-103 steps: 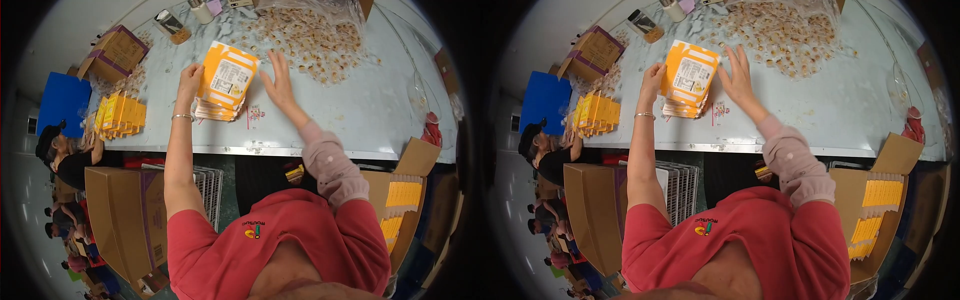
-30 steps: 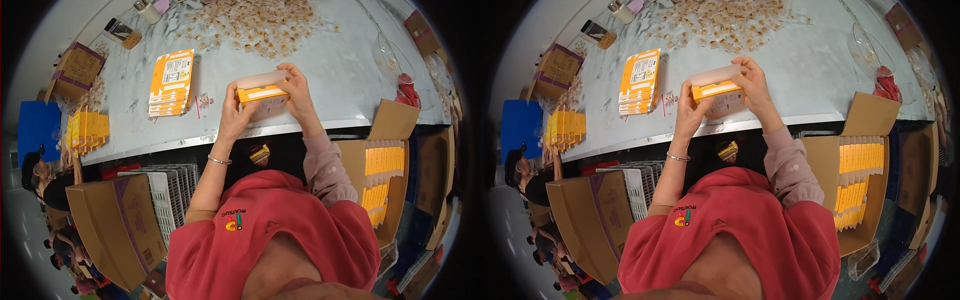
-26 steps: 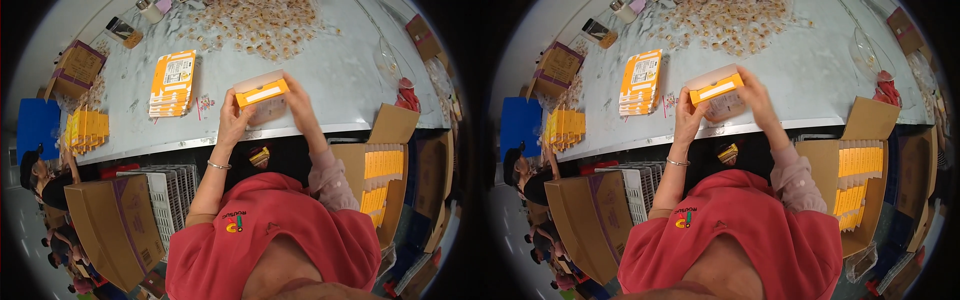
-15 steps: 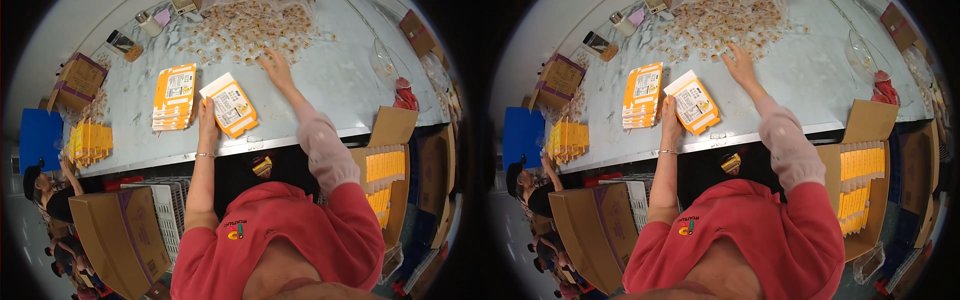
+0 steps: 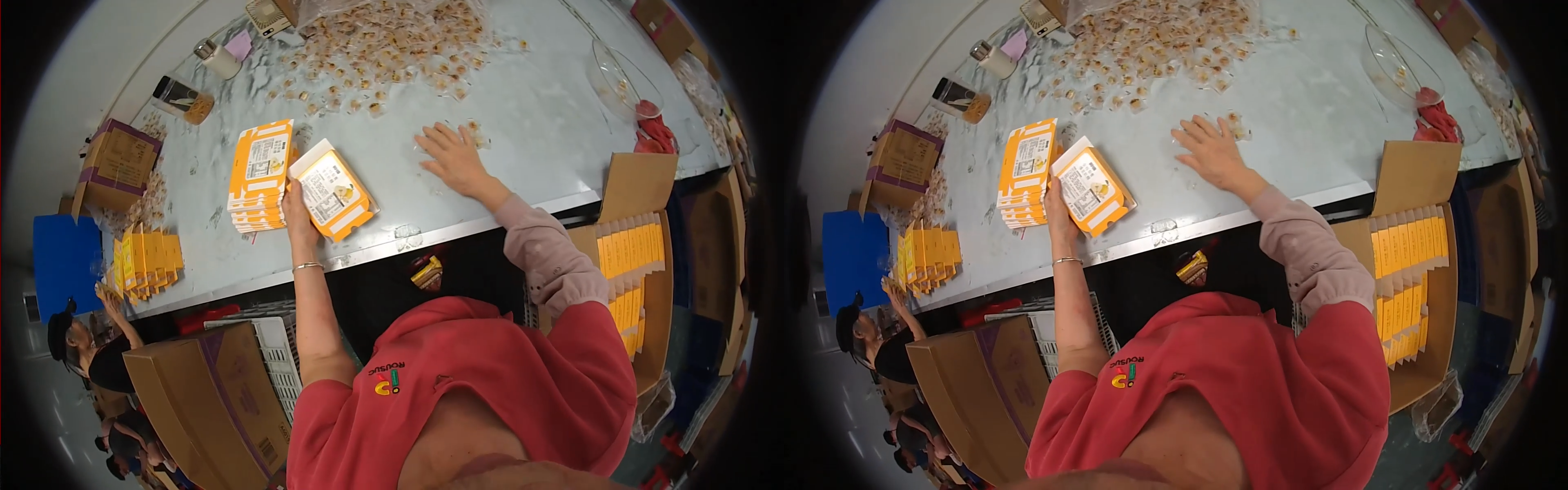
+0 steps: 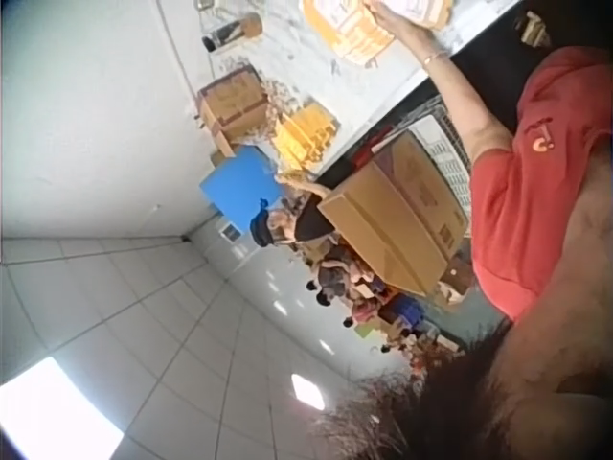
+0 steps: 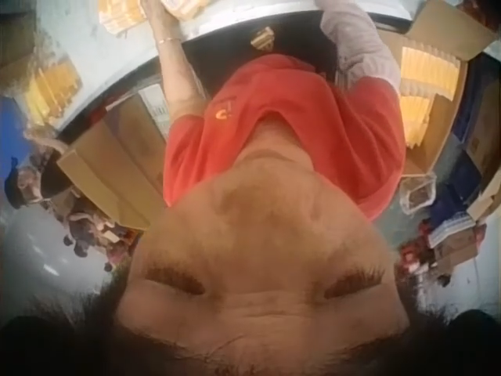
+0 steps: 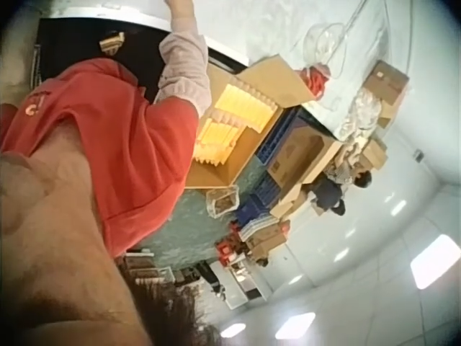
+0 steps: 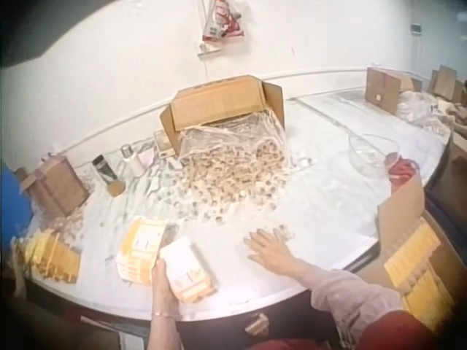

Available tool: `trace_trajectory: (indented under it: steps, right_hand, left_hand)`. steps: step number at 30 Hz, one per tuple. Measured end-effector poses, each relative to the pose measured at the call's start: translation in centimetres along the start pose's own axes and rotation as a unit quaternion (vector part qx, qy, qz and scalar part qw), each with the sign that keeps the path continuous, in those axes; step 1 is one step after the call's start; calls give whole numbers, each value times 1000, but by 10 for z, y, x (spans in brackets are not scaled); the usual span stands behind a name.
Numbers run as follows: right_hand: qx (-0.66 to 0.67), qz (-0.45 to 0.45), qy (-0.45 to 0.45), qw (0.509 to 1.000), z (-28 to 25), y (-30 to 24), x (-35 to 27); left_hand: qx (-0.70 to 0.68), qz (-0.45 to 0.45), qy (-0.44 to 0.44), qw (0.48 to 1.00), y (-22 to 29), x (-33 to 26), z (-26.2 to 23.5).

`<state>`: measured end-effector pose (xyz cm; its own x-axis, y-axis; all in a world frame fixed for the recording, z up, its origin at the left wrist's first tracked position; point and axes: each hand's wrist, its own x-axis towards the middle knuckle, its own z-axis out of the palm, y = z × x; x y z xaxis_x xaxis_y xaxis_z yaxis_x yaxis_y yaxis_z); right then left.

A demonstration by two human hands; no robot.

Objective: Packing individual products into small yellow boxes and then arranging them into a larger shipping carton.

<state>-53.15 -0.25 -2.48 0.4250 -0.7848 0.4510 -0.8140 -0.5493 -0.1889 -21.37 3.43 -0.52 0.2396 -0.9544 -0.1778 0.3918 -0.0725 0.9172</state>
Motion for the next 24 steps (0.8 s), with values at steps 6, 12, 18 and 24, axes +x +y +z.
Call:
trace_trajectory:
  steps: [6, 12, 18, 24]
  right_hand:
    - [401, 206, 67, 890, -62, 90, 4]
    - [189, 127, -14, 974, -33, 96, -31]
    - [248, 135, 52, 958, -45, 75, -30]
    - [151, 113, 45, 981, -23, 57, -40]
  left_hand:
    - [-35, 76, 130, 988, -11, -47, 34]
    - [358, 181, 179, 898, 3, -81, 26]
    - [490, 351, -125, 788, 18, -72, 126]
    - [573, 346, -242, 702, -84, -10, 206]
